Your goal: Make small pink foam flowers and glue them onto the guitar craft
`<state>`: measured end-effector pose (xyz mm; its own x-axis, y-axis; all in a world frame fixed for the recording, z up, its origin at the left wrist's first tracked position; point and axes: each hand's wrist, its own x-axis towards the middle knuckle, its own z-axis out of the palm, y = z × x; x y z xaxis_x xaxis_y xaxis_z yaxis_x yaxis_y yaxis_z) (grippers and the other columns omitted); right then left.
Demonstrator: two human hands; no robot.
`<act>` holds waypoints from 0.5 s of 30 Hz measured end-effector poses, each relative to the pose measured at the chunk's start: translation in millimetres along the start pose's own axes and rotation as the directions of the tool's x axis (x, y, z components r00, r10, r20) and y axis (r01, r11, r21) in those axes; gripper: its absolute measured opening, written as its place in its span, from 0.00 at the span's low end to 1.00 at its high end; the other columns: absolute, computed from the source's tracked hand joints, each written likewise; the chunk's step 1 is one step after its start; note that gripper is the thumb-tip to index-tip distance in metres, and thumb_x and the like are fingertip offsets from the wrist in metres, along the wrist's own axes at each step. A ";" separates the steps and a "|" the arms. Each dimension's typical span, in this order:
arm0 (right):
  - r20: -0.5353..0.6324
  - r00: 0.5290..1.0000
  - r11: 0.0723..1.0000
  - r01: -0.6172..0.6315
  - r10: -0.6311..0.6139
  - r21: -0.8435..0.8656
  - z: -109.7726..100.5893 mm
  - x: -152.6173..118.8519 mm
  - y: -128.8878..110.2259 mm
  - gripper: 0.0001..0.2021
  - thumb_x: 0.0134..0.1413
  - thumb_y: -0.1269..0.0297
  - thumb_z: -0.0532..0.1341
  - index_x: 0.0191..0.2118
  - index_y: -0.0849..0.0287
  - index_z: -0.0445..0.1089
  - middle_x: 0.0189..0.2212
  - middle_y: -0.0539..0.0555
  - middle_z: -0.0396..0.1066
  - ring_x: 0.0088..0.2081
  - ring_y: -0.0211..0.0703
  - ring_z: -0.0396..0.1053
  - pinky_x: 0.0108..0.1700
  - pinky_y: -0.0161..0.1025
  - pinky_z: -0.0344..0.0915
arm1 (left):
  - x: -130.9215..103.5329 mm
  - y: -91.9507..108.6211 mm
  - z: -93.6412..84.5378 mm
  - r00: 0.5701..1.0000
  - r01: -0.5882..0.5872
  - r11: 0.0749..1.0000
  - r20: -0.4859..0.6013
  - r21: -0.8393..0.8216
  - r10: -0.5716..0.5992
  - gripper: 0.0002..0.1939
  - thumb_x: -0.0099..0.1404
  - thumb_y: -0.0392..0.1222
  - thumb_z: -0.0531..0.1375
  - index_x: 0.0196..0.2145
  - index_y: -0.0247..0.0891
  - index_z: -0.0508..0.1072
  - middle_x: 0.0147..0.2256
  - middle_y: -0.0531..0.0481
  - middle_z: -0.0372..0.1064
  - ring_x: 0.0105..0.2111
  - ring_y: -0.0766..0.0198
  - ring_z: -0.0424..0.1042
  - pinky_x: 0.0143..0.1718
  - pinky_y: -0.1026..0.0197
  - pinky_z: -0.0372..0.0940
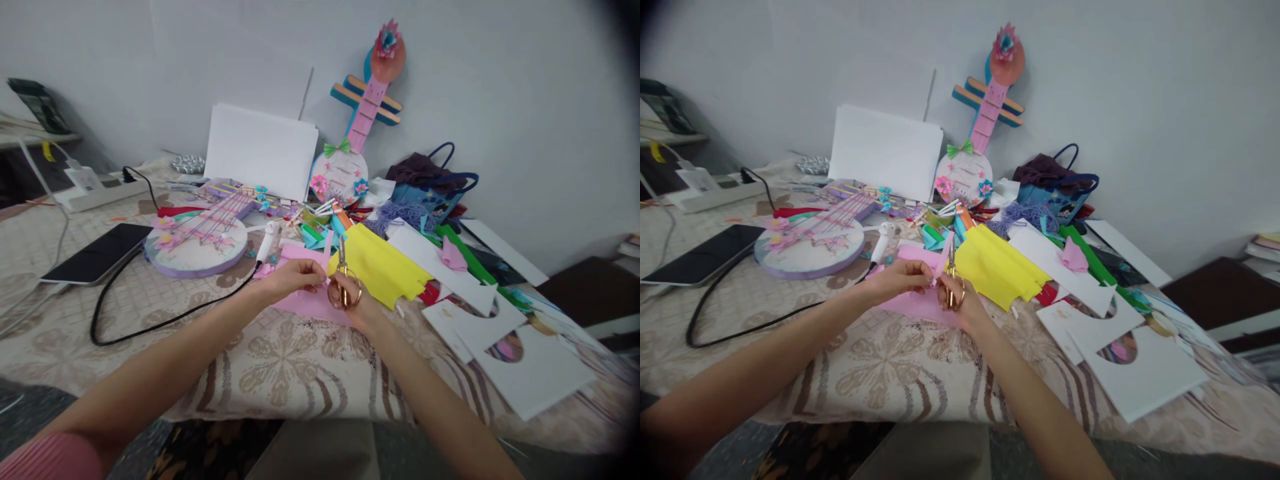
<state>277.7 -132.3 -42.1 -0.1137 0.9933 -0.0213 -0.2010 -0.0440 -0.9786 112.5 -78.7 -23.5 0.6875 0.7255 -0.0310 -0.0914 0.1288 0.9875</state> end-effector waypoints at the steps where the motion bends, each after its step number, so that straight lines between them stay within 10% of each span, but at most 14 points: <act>1: -0.028 0.999 0.999 0.026 -0.027 -0.047 -0.4 -0.3 -0.6 0.13 0.49 0.54 0.59 0.26 0.59 0.64 0.13 0.44 0.58 0.15 0.31 0.54 0.19 0.33 0.47 | -0.2 0.7 0.1 1.000 0.004 1.000 -0.015 0.014 -0.003 0.10 0.50 0.41 0.65 0.26 0.32 0.68 0.26 0.52 0.67 0.24 0.73 0.64 0.28 0.66 0.58; 15: -0.055 0.989 0.964 0.120 -0.137 -0.238 0.0 -3.2 0.6 0.07 0.48 0.62 0.59 0.26 0.59 0.64 0.12 0.44 0.58 0.16 0.33 0.54 0.19 0.33 0.49 | 1.0 -1.3 2.1 0.999 0.033 0.998 0.022 -0.051 -0.032 0.16 0.53 0.50 0.63 0.27 0.32 0.69 0.24 0.51 0.67 0.24 0.72 0.65 0.28 0.66 0.60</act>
<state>278.0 -135.6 -42.6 -0.0314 0.9943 0.1017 0.0238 0.1025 -0.9945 114.8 -79.6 -24.6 0.7060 0.7057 -0.0589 -0.1050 0.1866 0.9768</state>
